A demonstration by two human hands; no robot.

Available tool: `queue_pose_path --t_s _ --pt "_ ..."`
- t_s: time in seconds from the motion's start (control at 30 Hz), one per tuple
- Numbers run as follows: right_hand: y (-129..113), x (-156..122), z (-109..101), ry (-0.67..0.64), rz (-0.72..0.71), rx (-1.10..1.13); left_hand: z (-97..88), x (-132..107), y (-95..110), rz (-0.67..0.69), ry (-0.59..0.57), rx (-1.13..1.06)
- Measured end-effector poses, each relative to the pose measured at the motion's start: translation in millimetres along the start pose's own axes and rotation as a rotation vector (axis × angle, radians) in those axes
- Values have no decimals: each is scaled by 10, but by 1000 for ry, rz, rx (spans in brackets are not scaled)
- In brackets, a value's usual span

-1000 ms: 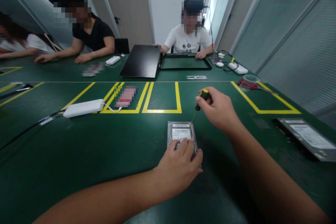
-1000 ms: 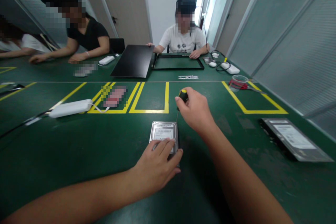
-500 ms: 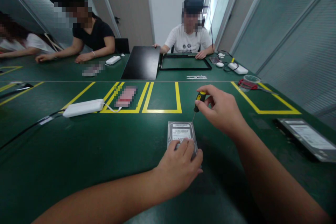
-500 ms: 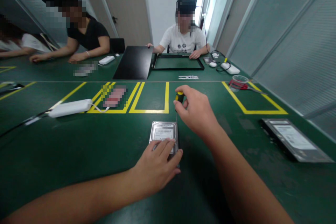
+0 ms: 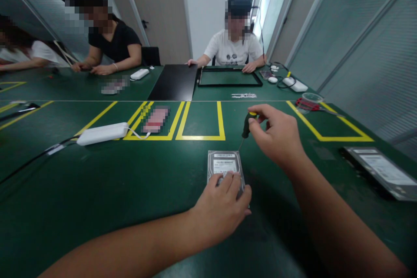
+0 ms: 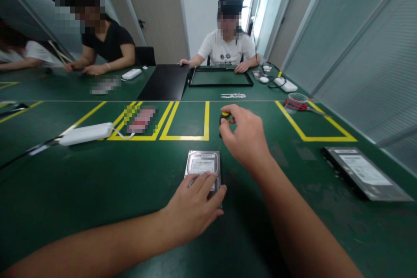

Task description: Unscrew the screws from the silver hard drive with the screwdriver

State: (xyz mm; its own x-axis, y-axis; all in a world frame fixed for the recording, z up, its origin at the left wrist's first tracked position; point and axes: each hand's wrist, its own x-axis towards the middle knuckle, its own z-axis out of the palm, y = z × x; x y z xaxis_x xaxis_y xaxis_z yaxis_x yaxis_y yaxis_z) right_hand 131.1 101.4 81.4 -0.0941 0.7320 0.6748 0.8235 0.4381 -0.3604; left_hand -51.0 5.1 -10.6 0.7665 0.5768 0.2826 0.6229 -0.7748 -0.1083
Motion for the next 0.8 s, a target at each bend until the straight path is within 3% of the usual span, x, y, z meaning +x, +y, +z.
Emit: queue_pose_path --t_s 0.2,0.43,0.8 --pt "3 0 40 62 -58 10 2 2 2 -3 3 -15" --pt "23 -13 55 43 19 44 18 4 3 -4 8 -16" --pt "35 -12 81 73 -32 38 11 7 6 -6 21 -9"
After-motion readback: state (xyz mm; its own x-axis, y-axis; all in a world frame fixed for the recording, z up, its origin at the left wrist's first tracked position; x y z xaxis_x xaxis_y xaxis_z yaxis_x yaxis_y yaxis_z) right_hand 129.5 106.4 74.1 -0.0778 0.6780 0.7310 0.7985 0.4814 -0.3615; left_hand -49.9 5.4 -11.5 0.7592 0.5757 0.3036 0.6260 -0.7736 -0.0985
